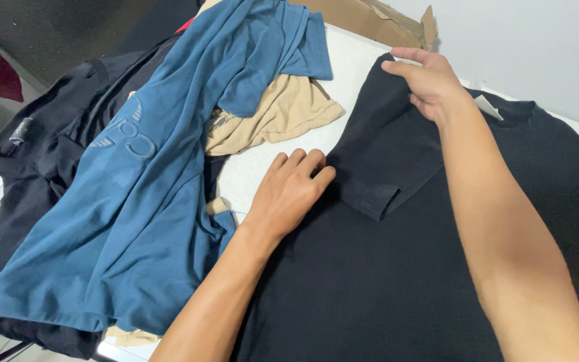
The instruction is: The person folds a striped top and places it inside a red suitcase before spreading out a black t-shirt on the table to begin folding it.
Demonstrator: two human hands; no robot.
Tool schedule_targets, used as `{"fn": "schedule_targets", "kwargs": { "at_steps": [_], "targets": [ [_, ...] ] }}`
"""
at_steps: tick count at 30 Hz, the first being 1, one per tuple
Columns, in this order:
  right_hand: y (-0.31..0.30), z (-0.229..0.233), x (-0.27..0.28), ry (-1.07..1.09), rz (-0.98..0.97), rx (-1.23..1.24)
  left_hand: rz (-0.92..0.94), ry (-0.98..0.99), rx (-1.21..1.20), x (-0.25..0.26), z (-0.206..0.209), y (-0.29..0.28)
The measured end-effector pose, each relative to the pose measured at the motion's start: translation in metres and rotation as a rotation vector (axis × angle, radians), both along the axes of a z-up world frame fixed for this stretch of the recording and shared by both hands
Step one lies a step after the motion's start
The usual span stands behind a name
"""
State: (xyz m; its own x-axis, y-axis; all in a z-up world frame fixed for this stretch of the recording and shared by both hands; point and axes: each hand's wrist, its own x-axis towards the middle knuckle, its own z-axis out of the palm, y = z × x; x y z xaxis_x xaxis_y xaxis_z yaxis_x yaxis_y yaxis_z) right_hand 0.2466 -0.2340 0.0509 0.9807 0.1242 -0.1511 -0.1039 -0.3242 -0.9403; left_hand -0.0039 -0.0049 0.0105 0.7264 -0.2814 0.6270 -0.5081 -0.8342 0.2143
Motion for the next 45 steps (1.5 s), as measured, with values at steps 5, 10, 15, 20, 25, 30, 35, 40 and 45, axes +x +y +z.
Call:
{"fn": "schedule_targets", "kwargs": {
  "at_steps": [5, 10, 15, 20, 25, 30, 35, 40, 45],
  "targets": [
    [0.000, -0.011, 0.014, -0.076, 0.067, 0.017, 0.009, 0.056, 0.011, 0.001, 0.000, 0.001],
    [0.007, -0.014, -0.004, -0.227, 0.125, -0.244, 0.012, 0.074, 0.036, 0.003, -0.001, 0.005],
    [-0.021, 0.019, -0.071, -0.387, 0.127, -0.801, 0.015, 0.048, 0.020, 0.003, -0.005, 0.003],
    [-0.073, 0.026, -0.109, -0.201, 0.246, -1.091, 0.013, 0.048, 0.012, 0.004, -0.008, 0.003],
    [-0.099, 0.035, -0.114, -0.064, 0.164, -0.602, 0.013, 0.029, 0.035, 0.004, -0.009, 0.003],
    [-0.108, 0.041, -0.121, -0.031, 0.123, -0.836, -0.008, 0.035, 0.092, 0.002, -0.008, 0.000],
    [-0.094, 0.017, -0.100, -0.303, 0.149, -0.900, -0.016, 0.022, 0.062, 0.001, -0.004, -0.002],
    [-0.042, 0.004, -0.053, -0.430, 0.053, -0.520, -0.044, -0.035, 0.049, 0.001, -0.002, -0.002],
    [0.014, -0.006, -0.010, -0.358, -0.027, -0.419, -0.002, -0.071, 0.099, 0.001, 0.000, -0.001]
  ]
}}
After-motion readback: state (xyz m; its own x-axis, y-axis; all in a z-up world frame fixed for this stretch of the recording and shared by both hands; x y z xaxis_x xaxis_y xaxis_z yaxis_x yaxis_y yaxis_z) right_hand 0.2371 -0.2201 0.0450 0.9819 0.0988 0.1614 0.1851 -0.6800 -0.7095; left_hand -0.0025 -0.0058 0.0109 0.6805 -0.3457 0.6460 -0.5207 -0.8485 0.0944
